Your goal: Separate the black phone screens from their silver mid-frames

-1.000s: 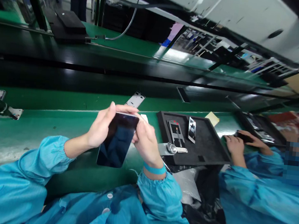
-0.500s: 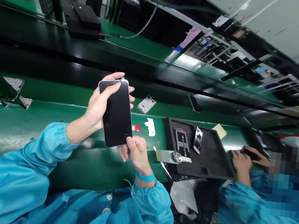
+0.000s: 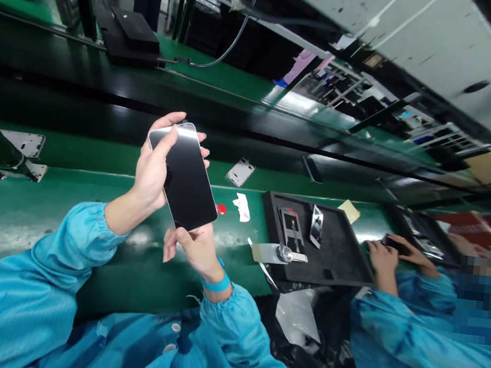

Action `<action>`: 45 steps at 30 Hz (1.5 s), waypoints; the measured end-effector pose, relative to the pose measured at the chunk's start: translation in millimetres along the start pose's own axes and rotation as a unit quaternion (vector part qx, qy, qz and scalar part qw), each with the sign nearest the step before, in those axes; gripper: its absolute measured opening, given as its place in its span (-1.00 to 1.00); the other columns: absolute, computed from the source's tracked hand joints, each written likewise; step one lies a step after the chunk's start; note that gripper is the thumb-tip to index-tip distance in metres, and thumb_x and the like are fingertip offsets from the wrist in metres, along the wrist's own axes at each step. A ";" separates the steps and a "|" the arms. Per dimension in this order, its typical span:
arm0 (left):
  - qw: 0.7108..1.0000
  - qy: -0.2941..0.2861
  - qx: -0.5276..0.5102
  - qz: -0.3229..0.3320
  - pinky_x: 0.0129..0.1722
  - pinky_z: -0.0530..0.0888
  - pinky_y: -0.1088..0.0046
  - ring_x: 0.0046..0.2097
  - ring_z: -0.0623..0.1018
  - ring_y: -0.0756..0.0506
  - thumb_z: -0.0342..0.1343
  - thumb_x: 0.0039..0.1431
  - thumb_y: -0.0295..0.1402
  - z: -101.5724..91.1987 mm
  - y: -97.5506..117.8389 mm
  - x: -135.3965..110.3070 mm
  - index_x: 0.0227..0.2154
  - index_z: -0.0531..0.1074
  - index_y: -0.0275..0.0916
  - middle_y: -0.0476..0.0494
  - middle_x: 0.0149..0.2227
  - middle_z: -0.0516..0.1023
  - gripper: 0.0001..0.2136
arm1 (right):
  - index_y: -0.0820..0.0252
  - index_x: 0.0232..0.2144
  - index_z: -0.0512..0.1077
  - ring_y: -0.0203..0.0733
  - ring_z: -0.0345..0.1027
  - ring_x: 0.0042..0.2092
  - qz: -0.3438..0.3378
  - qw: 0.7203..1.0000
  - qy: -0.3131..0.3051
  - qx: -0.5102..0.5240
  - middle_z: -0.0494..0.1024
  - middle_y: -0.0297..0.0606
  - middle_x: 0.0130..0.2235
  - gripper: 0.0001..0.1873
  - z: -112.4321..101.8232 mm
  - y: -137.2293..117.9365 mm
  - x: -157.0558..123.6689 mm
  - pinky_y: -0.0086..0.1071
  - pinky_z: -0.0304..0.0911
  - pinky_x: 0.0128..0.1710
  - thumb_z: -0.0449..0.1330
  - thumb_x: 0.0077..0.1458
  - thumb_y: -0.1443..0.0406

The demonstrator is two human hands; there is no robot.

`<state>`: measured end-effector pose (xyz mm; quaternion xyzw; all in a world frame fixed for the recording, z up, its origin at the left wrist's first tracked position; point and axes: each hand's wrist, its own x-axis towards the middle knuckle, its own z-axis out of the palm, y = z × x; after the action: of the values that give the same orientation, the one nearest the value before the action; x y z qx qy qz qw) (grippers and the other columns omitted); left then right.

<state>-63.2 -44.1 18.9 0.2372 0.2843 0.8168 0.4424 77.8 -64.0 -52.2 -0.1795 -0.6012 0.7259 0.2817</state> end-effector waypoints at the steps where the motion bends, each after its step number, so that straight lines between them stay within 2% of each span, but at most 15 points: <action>1: 1.000 0.014 0.007 0.008 -0.28 0.71 0.38 -0.29 0.73 -0.11 0.22 0.43 -0.09 0.9 -0.9 -0.3 0.06 0.42 -0.09 -0.08 -0.21 0.71 -0.71 | 0.14 -0.70 0.43 -0.15 0.41 -0.66 0.011 1.000 0.005 -0.011 0.43 -0.27 -0.73 -0.28 0.9 0.5 1.4 -0.31 0.32 -0.61 0.37 0.13 -0.28; 5: 0.998 0.058 0.021 0.008 -0.31 0.69 0.41 -0.33 0.72 -0.09 -0.09 0.55 0.11 4.2 -1.4 1.1 0.03 0.44 -0.16 -0.11 -0.27 0.69 -0.55 | 0.10 -0.76 0.36 -0.18 0.40 -0.66 0.038 0.998 0.006 -0.052 0.43 -0.25 -0.73 -0.23 -3.5 -2.8 1.9 -0.32 0.30 -0.60 0.33 0.18 -0.28; 10: 0.999 0.040 0.011 -0.025 -0.35 0.70 0.38 -0.40 0.70 -0.10 -0.42 0.53 0.21 6.7 6.4 3.5 0.02 0.46 -0.17 -0.13 -0.32 0.69 -0.33 | 0.14 -0.67 0.48 -0.11 0.47 -0.61 0.013 0.997 0.074 -0.037 0.46 -0.23 -0.69 -0.17 -27.7 -14.4 -4.9 -0.25 0.37 -0.54 0.18 0.20 -0.41; 13: 0.999 0.020 0.025 -0.027 -0.35 0.70 0.37 -0.39 0.71 -0.10 -0.42 0.53 0.22 6.2 7.0 2.5 0.05 0.46 -0.17 -0.14 -0.30 0.70 -0.32 | 0.14 -0.71 0.44 -0.15 0.41 -0.64 0.008 0.993 0.095 -0.062 0.40 -0.27 -0.72 -0.17 -39.1 -15.8 -9.5 -0.29 0.29 -0.55 0.18 0.24 -0.37; 17: 0.998 0.012 0.045 -0.036 -0.35 0.70 0.36 -0.39 0.71 -0.10 -0.35 0.51 0.25 4.7 2.8 -0.3 0.06 0.46 -0.18 -0.17 -0.26 0.71 -0.32 | 0.12 -0.75 0.37 -0.18 0.36 -0.66 0.005 0.994 0.091 -0.055 0.37 -0.27 -0.74 -0.13 -38.0 -7.1 -16.2 -0.31 0.20 -0.58 0.10 0.30 -0.36; 20: 0.996 0.029 0.055 -0.063 -0.34 0.71 0.33 -0.38 0.72 -0.11 -0.33 0.48 0.29 5.7 2.7 -0.6 0.04 0.45 -0.18 -0.16 -0.26 0.70 -0.32 | 0.12 -0.70 0.43 -0.13 0.42 -0.60 -0.005 0.995 0.089 -0.055 0.43 -0.24 -0.69 -0.14 -36.3 -6.5 -20.9 -0.25 0.31 -0.51 0.06 0.32 -0.37; 23: 0.994 0.041 0.049 -0.094 -0.30 0.72 0.30 -0.37 0.72 -0.11 -0.37 0.51 0.25 8.7 4.9 -0.9 0.04 0.43 -0.18 -0.15 -0.26 0.69 -0.33 | 0.12 -0.54 0.55 -0.04 0.55 -0.40 -0.012 0.991 0.089 -0.096 0.59 -0.18 -0.52 -0.19 -42.2 -16.5 -22.2 -0.16 0.47 -0.29 0.03 0.35 -0.37; 26: 0.991 0.032 0.053 -0.119 -0.30 0.73 0.29 -0.37 0.73 -0.12 -0.40 0.52 0.23 10.2 3.3 -3.5 0.08 0.43 -0.19 -0.16 -0.25 0.69 -0.32 | 0.09 -0.15 0.63 -0.03 0.61 -0.17 -0.031 0.979 0.156 -0.126 0.71 -0.16 -0.20 -0.28 -50.8 -29.3 -16.3 -0.14 0.51 -0.11 0.08 0.33 -0.36; 28: 0.989 0.019 0.070 -0.131 -0.29 0.73 0.26 -0.35 0.74 -0.14 -0.38 0.50 0.28 9.1 -1.2 -5.7 0.12 0.43 -0.18 -0.17 -0.23 0.71 -0.29 | 0.04 0.09 0.56 -0.03 0.60 -0.02 -0.057 0.972 0.185 -0.132 0.68 -0.13 0.05 -0.30 -54.3 -35.0 -8.4 -0.15 0.51 -0.03 0.10 0.35 -0.33; 30: 0.983 -0.020 0.102 -0.151 -0.30 0.74 0.25 -0.35 0.75 -0.16 -0.32 0.46 0.32 6.5 -7.0 -7.3 0.14 0.46 -0.18 -0.19 -0.22 0.73 -0.27 | 0.01 0.17 0.51 -0.05 0.56 0.03 -0.083 0.972 0.183 -0.119 0.63 -0.13 0.12 -0.31 -55.3 -36.9 0.3 -0.18 0.50 -0.02 0.08 0.37 -0.31; 33: 0.959 -0.118 0.165 -0.199 -0.33 0.73 0.28 -0.34 0.76 -0.18 -0.19 0.44 0.33 2.6 -14.0 -8.1 0.07 0.55 -0.25 -0.24 -0.24 0.75 -0.26 | 0.06 -0.11 0.57 -0.20 0.45 -0.29 -0.089 0.975 0.196 -0.054 0.58 -0.28 -0.27 -0.34 -53.8 -33.1 9.1 -0.32 0.42 -0.30 0.14 0.30 -0.35; 36: 0.931 -0.190 0.210 -0.228 -0.36 0.71 0.35 -0.34 0.75 -0.18 -0.01 0.38 0.32 0.4 -17.9 -8.6 -0.03 0.61 -0.32 -0.27 -0.25 0.76 -0.28 | 0.09 -0.49 0.38 -0.31 0.15 -0.54 -0.058 0.969 0.241 -0.003 0.26 -0.46 -0.59 -0.30 -52.9 -24.3 8.9 -0.38 0.18 -0.53 0.24 0.19 -0.37; 40: 0.906 -0.235 0.230 -0.265 -0.42 0.71 0.29 -0.43 0.72 -0.20 0.07 0.31 0.35 -2.3 -26.5 -9.8 -0.08 0.62 -0.34 -0.25 -0.33 0.73 -0.27 | 0.07 -0.59 0.27 -0.31 0.10 -0.59 -0.039 0.966 0.252 0.049 0.24 -0.46 -0.64 -0.27 -55.2 -9.9 5.5 -0.37 0.17 -0.59 0.35 0.07 -0.36; 43: 0.898 -0.229 0.240 -0.289 -0.43 0.71 0.25 -0.43 0.73 -0.22 0.03 0.34 0.35 -5.6 -36.7 -11.5 -0.07 0.59 -0.32 -0.27 -0.32 0.74 -0.28 | 0.06 -0.63 0.25 -0.33 0.07 -0.62 -0.030 0.958 0.266 0.098 0.20 -0.50 -0.67 -0.26 -56.7 -1.8 6.2 -0.38 0.15 -0.63 0.42 -0.01 -0.34; 45: 0.897 -0.223 0.231 -0.304 -0.41 0.72 0.21 -0.42 0.74 -0.22 -0.02 0.37 0.34 -9.4 -42.7 -9.7 -0.03 0.56 -0.29 -0.26 -0.32 0.74 -0.29 | 0.08 -0.59 0.34 -0.31 0.16 -0.60 -0.032 0.958 0.261 0.116 0.27 -0.48 -0.65 -0.28 -57.5 -3.0 0.8 -0.37 0.25 -0.58 0.41 -0.02 -0.36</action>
<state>-39.3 -35.7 -18.0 0.4110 0.4170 0.4797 0.6536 112.2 -18.8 -61.5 -0.3099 -0.4238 0.7091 0.4707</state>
